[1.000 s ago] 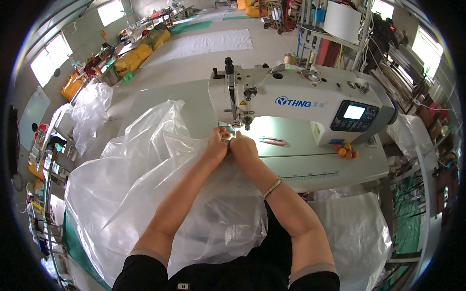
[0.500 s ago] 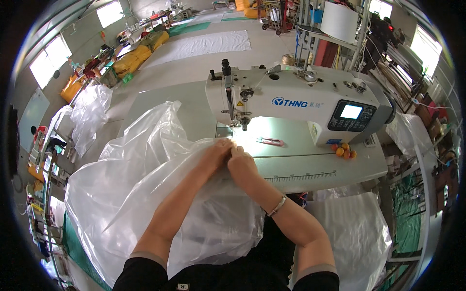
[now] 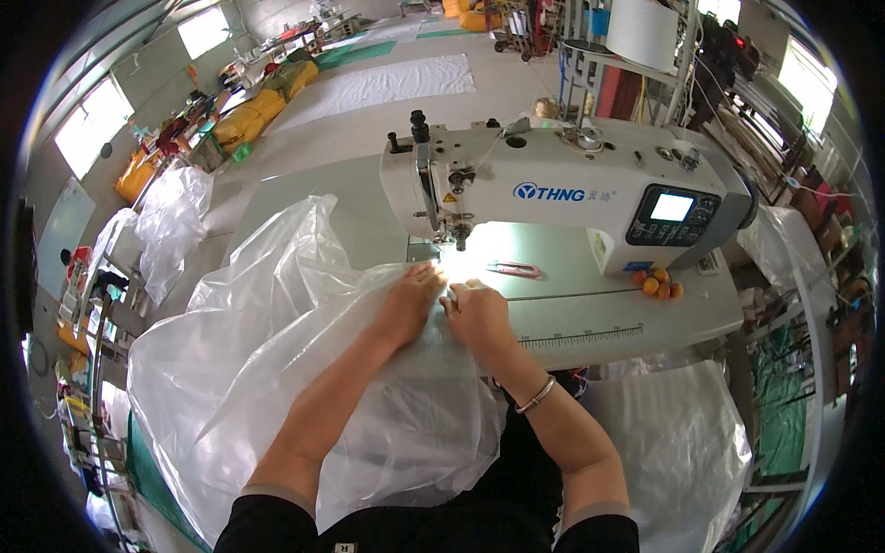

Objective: The person aligns the edges of a large white plastic sheet on a sewing machine table and sews a seam using an industrial sewing machine. They repeatedly guide the material through the machine, cut the thread, and reposition the sheet to continue stitching along different edges.

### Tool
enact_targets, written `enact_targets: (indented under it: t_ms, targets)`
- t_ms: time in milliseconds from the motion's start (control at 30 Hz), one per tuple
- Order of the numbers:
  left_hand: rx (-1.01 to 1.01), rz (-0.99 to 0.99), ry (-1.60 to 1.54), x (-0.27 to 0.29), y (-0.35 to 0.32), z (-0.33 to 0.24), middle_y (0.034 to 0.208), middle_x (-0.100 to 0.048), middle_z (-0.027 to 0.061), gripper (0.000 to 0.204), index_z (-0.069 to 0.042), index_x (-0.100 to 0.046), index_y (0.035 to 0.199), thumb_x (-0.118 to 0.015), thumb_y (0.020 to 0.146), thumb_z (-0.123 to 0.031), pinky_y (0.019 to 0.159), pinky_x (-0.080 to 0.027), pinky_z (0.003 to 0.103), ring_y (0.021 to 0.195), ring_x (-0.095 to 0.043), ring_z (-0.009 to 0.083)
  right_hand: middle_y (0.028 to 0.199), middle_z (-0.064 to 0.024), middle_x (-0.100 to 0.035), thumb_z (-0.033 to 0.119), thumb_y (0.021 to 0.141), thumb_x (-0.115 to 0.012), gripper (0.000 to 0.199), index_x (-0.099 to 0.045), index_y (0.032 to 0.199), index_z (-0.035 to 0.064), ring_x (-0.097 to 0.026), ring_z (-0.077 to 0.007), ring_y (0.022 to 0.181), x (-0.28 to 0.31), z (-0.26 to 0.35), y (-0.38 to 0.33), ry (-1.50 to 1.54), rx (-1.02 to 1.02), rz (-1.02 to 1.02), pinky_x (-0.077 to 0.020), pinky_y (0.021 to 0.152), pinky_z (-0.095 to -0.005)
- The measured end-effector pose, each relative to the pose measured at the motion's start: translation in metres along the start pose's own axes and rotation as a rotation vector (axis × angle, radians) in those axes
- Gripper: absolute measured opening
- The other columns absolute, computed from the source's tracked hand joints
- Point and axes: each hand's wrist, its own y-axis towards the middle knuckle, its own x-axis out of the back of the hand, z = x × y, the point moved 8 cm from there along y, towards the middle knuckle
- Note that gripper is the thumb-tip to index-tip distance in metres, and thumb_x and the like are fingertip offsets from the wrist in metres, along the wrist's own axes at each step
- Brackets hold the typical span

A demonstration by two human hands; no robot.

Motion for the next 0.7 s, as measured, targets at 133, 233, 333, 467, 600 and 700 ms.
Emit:
enact_targets:
  t_ms: [133,233,333,467,600,700]
  targets:
    - [-0.011,-0.013,-0.028,0.005,0.003,-0.004,0.120,-0.059,0.0197,0.032,0.003,-0.061,0.109,-0.050,0.080,0.002,0.103,-0.039,0.038,0.121,-0.049,0.0336,0.080,-0.0161,-0.062,0.015,0.082,-0.060,0.015,-0.065,0.086,0.0026,-0.063,-0.0318,0.071,-0.001,0.004,-0.002,-0.080,0.025,-0.064,-0.0511,0.064,-0.0405]
    - [-0.069,-0.019,0.027,0.006,0.003,-0.004,0.118,-0.059,0.0195,0.028,0.004,-0.062,0.107,-0.050,0.081,0.001,0.103,-0.040,0.039,0.119,-0.050,0.0336,0.079,-0.0165,-0.062,0.012,0.082,-0.057,0.013,-0.063,0.084,0.0011,-0.063,-0.0320,0.069,-0.003,0.011,-0.006,-0.145,0.030,-0.067,-0.0517,0.062,-0.0396]
    - [-0.072,-0.058,0.012,0.010,0.005,-0.007,0.114,-0.060,0.0192,0.024,0.004,-0.062,0.103,-0.051,0.084,-0.002,0.100,-0.041,0.039,0.115,-0.052,0.0334,0.079,-0.0164,-0.062,0.010,0.082,-0.055,0.011,-0.062,0.083,0.0011,-0.064,-0.0314,0.069,-0.009,0.013,-0.006,-0.189,0.033,-0.046,-0.0522,0.061,-0.0388]
    - [-0.075,-0.084,-0.050,0.014,0.007,-0.008,0.109,-0.061,0.0169,0.019,0.004,-0.063,0.098,-0.054,0.085,-0.007,0.094,-0.045,0.038,0.109,-0.055,0.0320,0.078,-0.0148,-0.062,0.009,0.082,-0.054,0.010,-0.062,0.081,0.0023,-0.065,-0.0297,0.069,-0.018,0.013,-0.004,-0.244,0.020,0.002,-0.0530,0.061,-0.0373]
    - [-0.017,-0.084,-0.102,0.019,0.009,-0.006,0.104,-0.060,0.0139,0.016,0.001,-0.064,0.095,-0.057,0.083,-0.008,0.088,-0.047,0.038,0.102,-0.056,0.0307,0.077,-0.0134,-0.062,0.008,0.081,-0.055,0.009,-0.062,0.082,0.0031,-0.066,-0.0280,0.070,-0.026,0.015,-0.001,-0.279,0.000,0.042,-0.0533,0.061,-0.0356]
    - [-0.002,-0.086,-0.121,0.022,0.011,-0.003,0.102,-0.059,0.0133,0.014,0.001,-0.064,0.093,-0.060,0.081,-0.005,0.085,-0.047,0.039,0.099,-0.056,0.0315,0.075,-0.0140,-0.062,0.007,0.079,-0.056,0.007,-0.061,0.079,0.0034,-0.065,-0.0289,0.068,-0.030,0.016,0.000,-0.263,0.011,0.013,-0.0522,0.060,-0.0364]
